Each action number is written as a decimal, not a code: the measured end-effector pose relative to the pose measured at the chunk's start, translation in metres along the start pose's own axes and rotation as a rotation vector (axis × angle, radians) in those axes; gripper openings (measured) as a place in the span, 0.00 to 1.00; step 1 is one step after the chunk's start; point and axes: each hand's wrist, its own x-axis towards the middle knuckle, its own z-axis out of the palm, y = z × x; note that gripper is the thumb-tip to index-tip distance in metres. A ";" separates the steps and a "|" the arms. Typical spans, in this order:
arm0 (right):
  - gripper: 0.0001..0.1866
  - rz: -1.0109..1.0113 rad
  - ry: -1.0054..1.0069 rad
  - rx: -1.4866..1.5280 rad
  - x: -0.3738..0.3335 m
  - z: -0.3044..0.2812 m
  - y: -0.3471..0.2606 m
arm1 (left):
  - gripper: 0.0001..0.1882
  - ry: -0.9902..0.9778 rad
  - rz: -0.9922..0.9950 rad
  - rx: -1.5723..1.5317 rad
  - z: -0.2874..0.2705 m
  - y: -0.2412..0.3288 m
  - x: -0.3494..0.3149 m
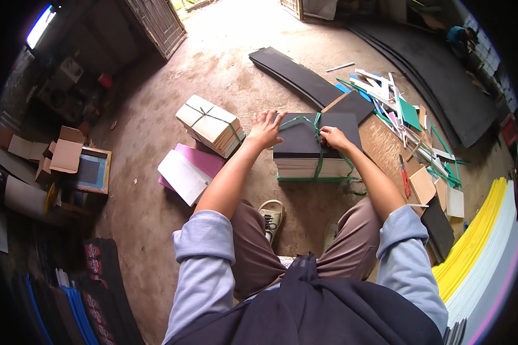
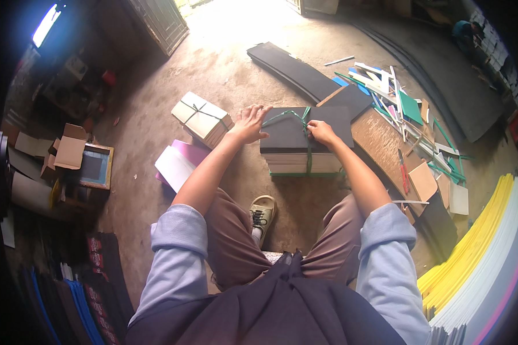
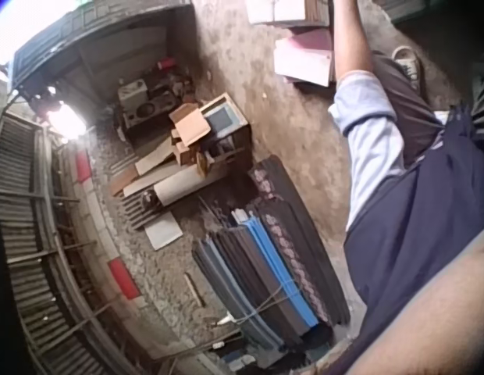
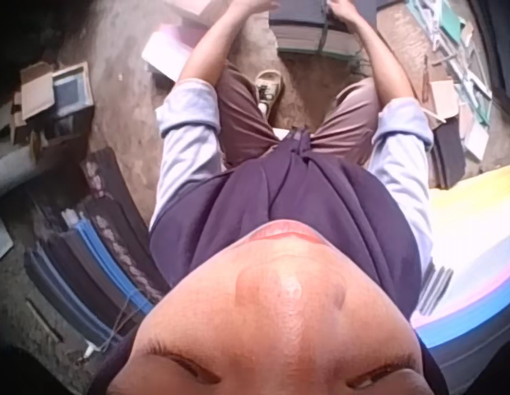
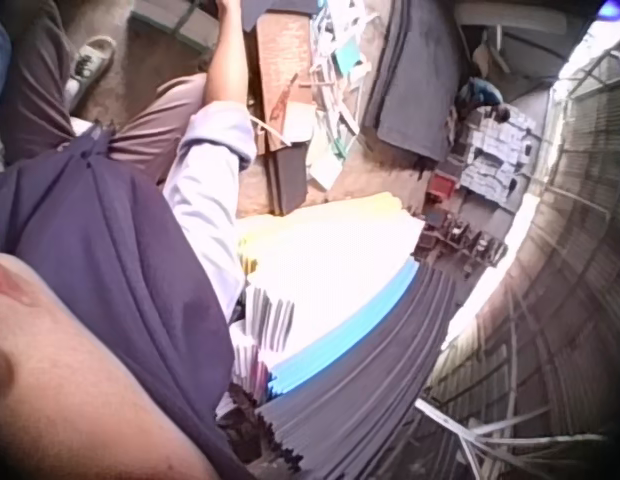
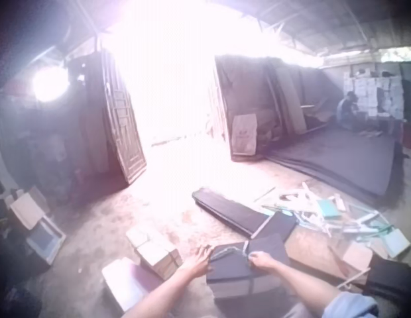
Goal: The person assembles stacks of white paper sheets between green and black covers, then wraps and ties each stack with green plastic strapping. The person uses scissors to cut the strapping and secures the bundles with knots.
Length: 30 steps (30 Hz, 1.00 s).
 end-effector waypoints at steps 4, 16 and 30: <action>0.11 0.024 -0.017 0.027 -0.003 -0.005 0.009 | 0.40 0.095 0.181 -0.052 0.011 0.029 0.027; 0.13 -0.069 -0.030 -0.100 -0.009 -0.013 0.008 | 0.17 0.310 0.157 -0.170 0.032 0.046 0.077; 0.17 -0.525 0.100 -0.759 -0.014 -0.092 0.017 | 0.26 0.358 -0.179 -0.705 0.024 0.024 0.059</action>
